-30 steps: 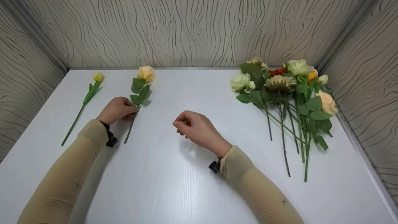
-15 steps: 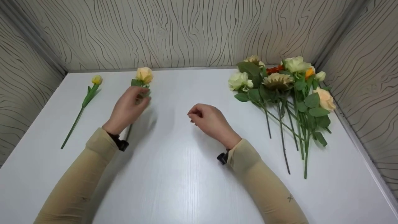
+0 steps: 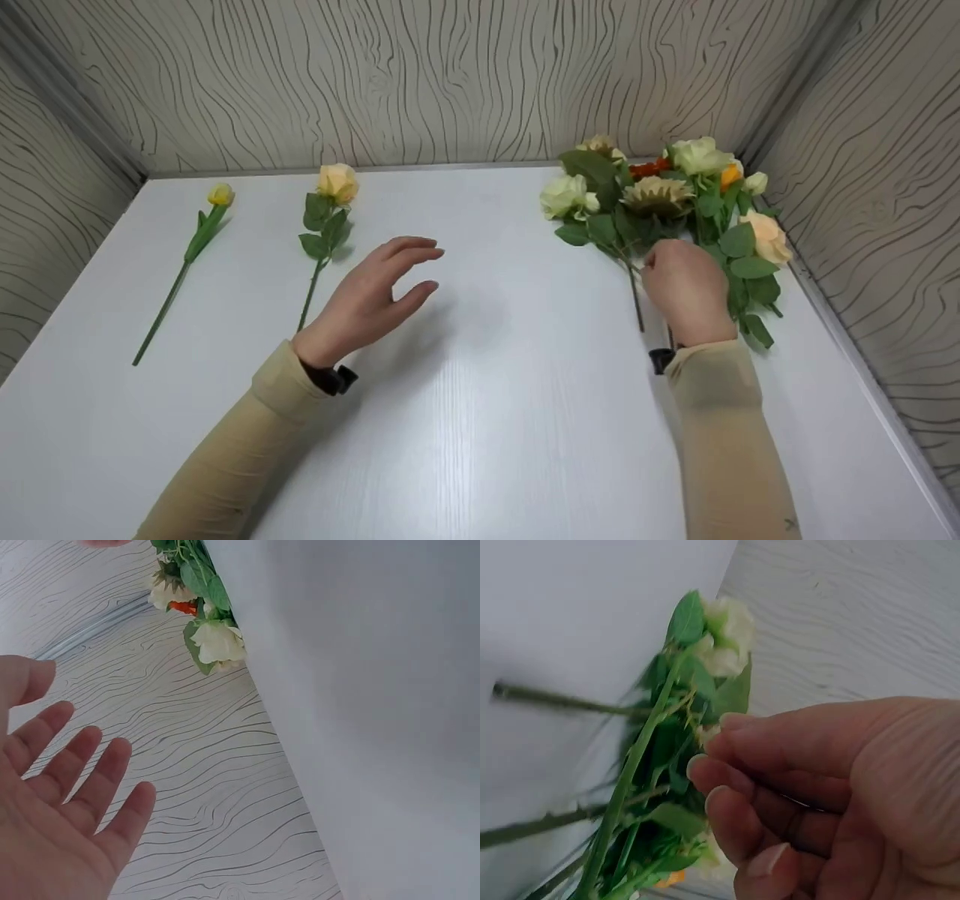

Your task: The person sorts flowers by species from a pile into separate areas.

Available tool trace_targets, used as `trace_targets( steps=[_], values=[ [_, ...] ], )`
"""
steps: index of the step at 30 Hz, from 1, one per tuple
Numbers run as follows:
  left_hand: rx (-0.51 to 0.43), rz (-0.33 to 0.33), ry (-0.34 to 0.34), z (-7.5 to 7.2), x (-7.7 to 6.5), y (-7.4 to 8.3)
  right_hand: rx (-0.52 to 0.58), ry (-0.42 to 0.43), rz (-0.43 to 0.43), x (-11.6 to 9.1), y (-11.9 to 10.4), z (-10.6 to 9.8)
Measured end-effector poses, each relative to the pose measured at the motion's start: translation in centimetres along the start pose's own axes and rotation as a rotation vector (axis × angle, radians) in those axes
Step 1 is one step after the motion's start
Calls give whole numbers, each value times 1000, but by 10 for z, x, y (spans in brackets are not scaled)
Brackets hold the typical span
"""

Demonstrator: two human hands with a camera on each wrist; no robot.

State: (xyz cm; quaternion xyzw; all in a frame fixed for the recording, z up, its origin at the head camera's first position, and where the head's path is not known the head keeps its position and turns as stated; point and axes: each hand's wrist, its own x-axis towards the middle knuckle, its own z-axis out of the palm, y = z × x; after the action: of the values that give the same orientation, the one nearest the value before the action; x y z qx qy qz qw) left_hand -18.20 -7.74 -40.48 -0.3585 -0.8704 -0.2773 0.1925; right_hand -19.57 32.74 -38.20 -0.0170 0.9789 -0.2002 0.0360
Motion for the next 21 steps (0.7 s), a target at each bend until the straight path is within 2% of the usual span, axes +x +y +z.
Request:
trace_targets(
  steps=[7, 14, 21],
  values=[
    [-20, -47, -61, 4, -6, -4, -10, -44, 61, 2, 19, 5],
    [-41, -39, -91, 7, -6, -6, -18, -78, 62, 5, 22, 10],
    [-65, -69, -122, 7, -6, -6, -3, -130, 63, 5, 17, 5]
  ],
)
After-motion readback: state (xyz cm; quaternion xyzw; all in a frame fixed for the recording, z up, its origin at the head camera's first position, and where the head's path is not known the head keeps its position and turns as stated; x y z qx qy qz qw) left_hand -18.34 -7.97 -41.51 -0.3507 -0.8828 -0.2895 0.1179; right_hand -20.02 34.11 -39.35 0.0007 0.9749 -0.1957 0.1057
